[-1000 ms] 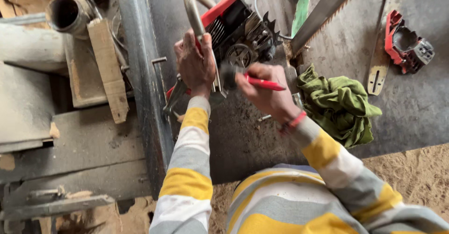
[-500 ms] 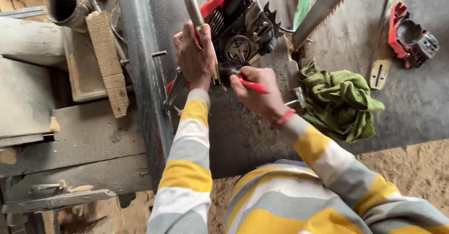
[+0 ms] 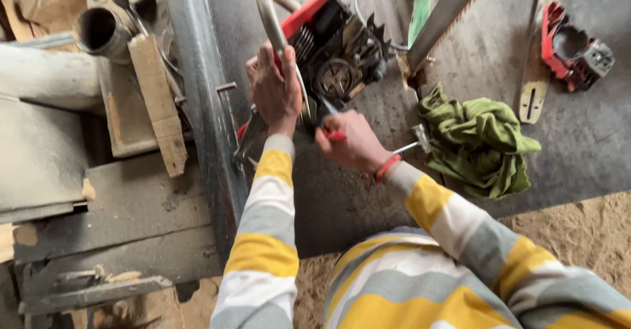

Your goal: The person cleans and disassembles internal components of a chainsaw using a brush, a cloth, and a wrench.

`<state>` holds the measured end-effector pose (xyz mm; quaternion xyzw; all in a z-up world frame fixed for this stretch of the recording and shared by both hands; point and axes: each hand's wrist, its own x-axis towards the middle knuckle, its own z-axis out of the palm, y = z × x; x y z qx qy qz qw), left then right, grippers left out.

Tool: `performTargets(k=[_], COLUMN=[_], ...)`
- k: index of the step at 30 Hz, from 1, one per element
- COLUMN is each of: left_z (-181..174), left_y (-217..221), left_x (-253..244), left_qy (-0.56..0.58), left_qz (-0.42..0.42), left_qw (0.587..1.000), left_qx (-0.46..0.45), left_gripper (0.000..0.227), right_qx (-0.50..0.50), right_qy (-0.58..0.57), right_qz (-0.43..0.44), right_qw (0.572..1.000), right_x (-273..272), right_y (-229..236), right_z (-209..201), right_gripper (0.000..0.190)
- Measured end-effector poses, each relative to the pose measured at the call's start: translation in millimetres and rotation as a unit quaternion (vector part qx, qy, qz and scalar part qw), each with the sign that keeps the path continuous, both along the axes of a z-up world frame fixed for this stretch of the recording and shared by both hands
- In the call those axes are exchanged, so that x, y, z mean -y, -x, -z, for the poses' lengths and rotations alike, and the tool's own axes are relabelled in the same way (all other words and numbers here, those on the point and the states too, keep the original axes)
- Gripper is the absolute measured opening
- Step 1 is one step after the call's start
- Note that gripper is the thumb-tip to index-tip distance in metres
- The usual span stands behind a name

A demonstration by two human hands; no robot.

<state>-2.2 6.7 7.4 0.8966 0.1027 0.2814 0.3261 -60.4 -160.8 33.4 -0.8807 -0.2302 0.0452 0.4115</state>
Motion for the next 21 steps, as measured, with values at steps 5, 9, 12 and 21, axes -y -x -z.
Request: performTargets(k=[5, 9, 12, 21], left_z=[15.3, 24.2, 24.3, 17.0], left_y=[-10.3, -6.4, -2.3, -0.6], left_x=[-26.1, -38.5, -34.1, -31.0], left_qy=[0.025, 0.119, 0.154, 0.163], left_qz=[0.082, 0.135, 0.099, 0.090], left_qw=[0.996, 0.984, 0.983, 0.982], left_qx=[0.007, 0.007, -0.027, -0.028], left_gripper=[0.051, 0.069, 0.077, 0.082], right_qx=[-0.036, 0.088, 0.218, -0.094], right_qy=[-0.020, -0.102, -0.120, 0.025], right_qz=[-0.078, -0.045, -0.001, -0.093], right_qw=[0.996, 0.990, 0.969, 0.991], right_x=[5.3, -19.3, -32.6, -16.1], right_y=[-7.7, -53.5, -72.0, -7.9], right_z=[4.1, -7.0, -22.0, -15.3], right_gripper=[0.034, 0.033, 0.031, 0.033])
